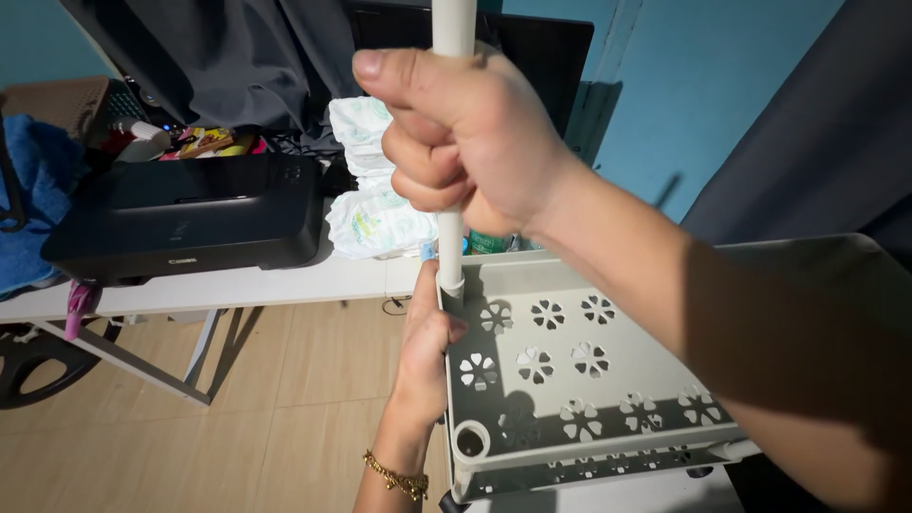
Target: The person assembles a white plastic three-tier storage cart by inserting vertical poles into the perforated trays and then attaching the top tray. The person handles the trays and poles by hand, aligning and pressing them into place.
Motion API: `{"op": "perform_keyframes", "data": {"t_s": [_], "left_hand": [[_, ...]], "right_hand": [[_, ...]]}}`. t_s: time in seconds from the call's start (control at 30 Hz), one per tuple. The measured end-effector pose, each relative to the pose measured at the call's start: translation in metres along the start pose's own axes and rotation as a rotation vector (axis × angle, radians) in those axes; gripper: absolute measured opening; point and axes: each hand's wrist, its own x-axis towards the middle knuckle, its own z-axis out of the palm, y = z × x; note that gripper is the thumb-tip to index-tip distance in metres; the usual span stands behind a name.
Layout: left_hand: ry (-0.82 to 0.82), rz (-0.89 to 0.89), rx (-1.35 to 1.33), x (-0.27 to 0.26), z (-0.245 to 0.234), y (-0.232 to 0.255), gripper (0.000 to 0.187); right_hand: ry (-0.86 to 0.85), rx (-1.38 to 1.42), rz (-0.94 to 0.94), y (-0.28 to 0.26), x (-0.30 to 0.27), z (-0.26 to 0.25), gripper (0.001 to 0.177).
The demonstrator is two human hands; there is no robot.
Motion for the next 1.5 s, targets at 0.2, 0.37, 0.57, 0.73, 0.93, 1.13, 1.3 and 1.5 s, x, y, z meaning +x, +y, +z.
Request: {"op": "perform_keyframes", "data": {"t_s": [0.2,0.37,0.57,0.73,0.93,1.13,1.3,1.5], "left_hand": [[-0.009,0.224,0.226,-0.001,-0.006,-0.010,0.043],[-0.015,0.030,0.008,-0.002,-0.010,-0.011,0.048],[-0.009,-0.109,-0.368,-0.006,-0.016,-0.004,0.045],[-0.050,0.035,-0.055,-0.001,-0.013,0.003,0.063],[-0.088,0.050,-0.049,0.025,0.002,0.005,0.073],[-0.036,0.035,-0.107,0.021,0.016,-0.008,0.074],[-0.061,0.025,-0.146,0.019,0.012,-0.017,0.077],[-0.051,0.061,-0.057,0.023,0.012,-0.018,0.081]], "right_hand": [[0.295,-0.140,-0.162,0.012,0.000,0.022,0.046],[0.470,-0.268,-0.290,0.026,0.004,0.031,0.046],[-0.038,-0.034,0.088,0.011,0.013,0.017,0.044],[-0.077,-0.145,0.081,-0.009,0.005,0.001,0.043],[-0.087,-0.203,0.022,-0.030,0.002,-0.020,0.037],[0.005,-0.244,0.009,-0.023,-0.007,-0.016,0.037],[-0.106,-0.213,0.017,-0.026,-0.008,-0.023,0.026],[-0.332,-0.339,-0.008,-0.029,0.002,-0.036,0.031]]}}
